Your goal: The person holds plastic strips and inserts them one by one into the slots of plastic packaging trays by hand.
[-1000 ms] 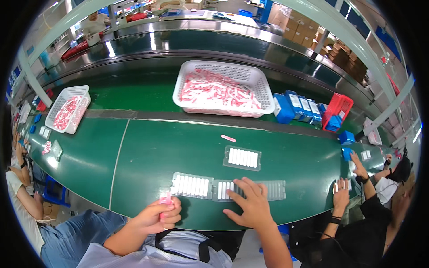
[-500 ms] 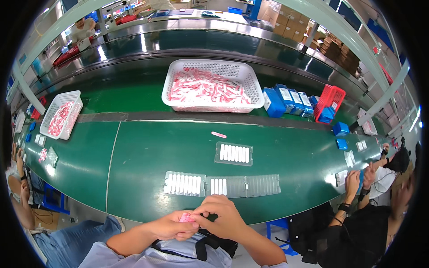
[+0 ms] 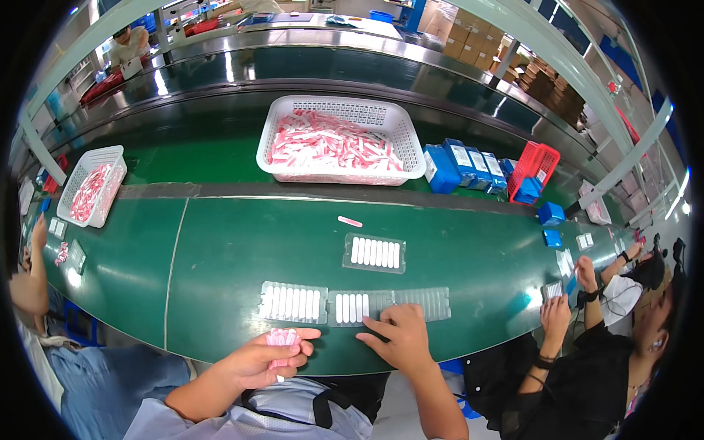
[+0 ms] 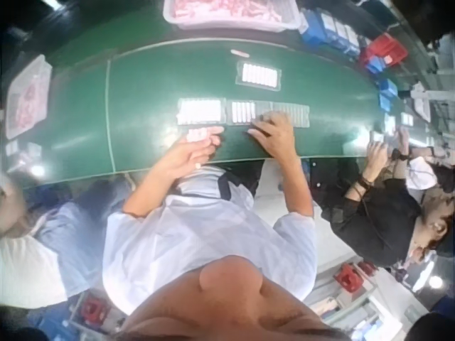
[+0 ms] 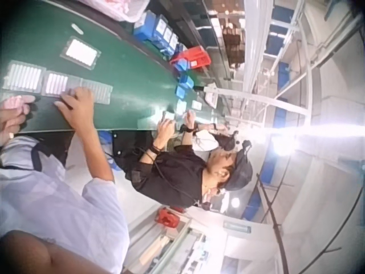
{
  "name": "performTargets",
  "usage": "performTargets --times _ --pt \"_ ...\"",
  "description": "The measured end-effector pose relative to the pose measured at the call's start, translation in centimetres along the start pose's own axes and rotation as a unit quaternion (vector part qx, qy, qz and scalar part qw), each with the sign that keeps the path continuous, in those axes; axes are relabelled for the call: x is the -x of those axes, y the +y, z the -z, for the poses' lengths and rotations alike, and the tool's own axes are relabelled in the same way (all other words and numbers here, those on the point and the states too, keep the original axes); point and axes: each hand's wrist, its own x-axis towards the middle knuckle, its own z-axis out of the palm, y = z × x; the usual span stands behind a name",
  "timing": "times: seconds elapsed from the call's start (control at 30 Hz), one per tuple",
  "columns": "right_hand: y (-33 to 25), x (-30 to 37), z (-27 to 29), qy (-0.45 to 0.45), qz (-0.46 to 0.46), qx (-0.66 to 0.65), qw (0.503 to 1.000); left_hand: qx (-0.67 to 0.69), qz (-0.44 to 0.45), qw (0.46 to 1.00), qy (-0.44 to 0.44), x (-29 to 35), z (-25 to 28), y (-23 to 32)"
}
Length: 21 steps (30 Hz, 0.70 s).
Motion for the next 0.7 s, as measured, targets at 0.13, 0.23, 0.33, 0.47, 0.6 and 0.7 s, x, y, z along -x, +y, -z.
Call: performTargets --times 0.13,0.23,0.33,0.47,0.6,0.7 --pt "-0.1 0.8 -0.3 0.105 -0.054 -0.046 0.992 -0.031 0.0 0.999 -0.013 -0.4 -0.1 0.1" --pt "-3.9 -0.7 0.4 0.1 -0.048 -0.109 0.988 -0.084 0.006 0.996 -0.01 -0.5 -0.4 -0.4" --pt "-6.5 -2.1 0.2 0.02 -0.06 -0.203 0.977 -0.157 0.045 0.986 -0.033 -0.7 -1.7 -0.5" --pt "-6.8 -2.6 0.8 -0.138 -0.15 -0.359 0.911 -0.178 0.103 0.976 -0.071 -0.8 -0.4 -0.8" --pt "-6.5 -2.9 0.9 -0.17 -0.168 -0.413 0.879 -0.149 0.101 0.979 -0.097 -0.7 -0.9 -0.6" --pt "-5.3 -2.6 0.7 -0.062 -0.182 -0.359 0.913 -0.173 0.104 0.973 -0.111 -0.7 -0.4 -0.7"
